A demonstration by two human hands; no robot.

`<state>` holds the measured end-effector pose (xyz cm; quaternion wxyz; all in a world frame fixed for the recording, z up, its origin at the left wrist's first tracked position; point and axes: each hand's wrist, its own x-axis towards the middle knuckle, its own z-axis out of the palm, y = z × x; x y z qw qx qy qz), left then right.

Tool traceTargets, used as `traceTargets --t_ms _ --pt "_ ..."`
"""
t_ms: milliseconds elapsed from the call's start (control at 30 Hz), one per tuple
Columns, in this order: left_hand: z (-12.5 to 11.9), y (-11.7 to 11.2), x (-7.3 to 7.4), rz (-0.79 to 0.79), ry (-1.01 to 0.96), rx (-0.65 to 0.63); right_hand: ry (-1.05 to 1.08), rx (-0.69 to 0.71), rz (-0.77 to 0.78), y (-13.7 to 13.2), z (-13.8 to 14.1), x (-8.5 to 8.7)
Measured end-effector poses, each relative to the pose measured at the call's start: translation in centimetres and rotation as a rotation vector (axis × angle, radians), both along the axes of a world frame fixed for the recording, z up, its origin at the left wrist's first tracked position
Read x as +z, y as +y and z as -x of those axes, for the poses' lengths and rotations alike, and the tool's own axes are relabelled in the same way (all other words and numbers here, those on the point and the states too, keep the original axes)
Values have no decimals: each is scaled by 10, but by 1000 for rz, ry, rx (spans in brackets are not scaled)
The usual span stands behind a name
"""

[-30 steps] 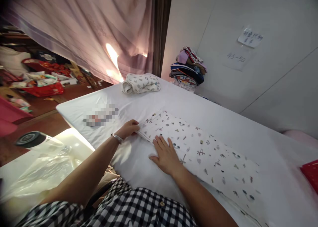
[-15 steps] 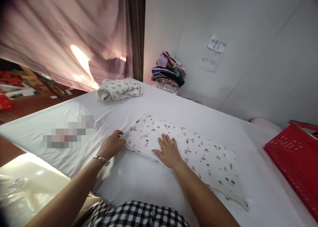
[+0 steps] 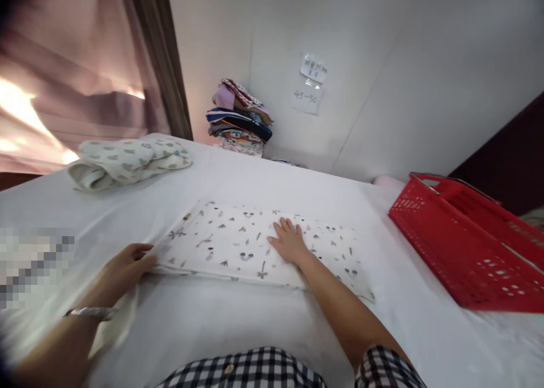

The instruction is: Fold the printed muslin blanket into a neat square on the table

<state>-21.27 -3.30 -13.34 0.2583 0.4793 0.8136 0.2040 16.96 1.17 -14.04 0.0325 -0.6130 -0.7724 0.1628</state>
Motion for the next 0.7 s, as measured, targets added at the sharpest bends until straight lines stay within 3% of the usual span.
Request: traceTargets --t_ms 133,300,367,467,700 --pt "-4 0 10 19 -15 31 73 -118 -114 -8 -46 18" --pt "-5 -1 11 60 56 -6 63 -556 -247 -45 -153 24" --pt "-4 -1 7 60 75 -51 219 -785 -138 -65 -182 23" --pt "-5 -1 3 64 95 -65 414 -980 26 -88 -198 23" --pt "-17 -10 19 91 268 -93 676 -990 256 -102 -190 30"
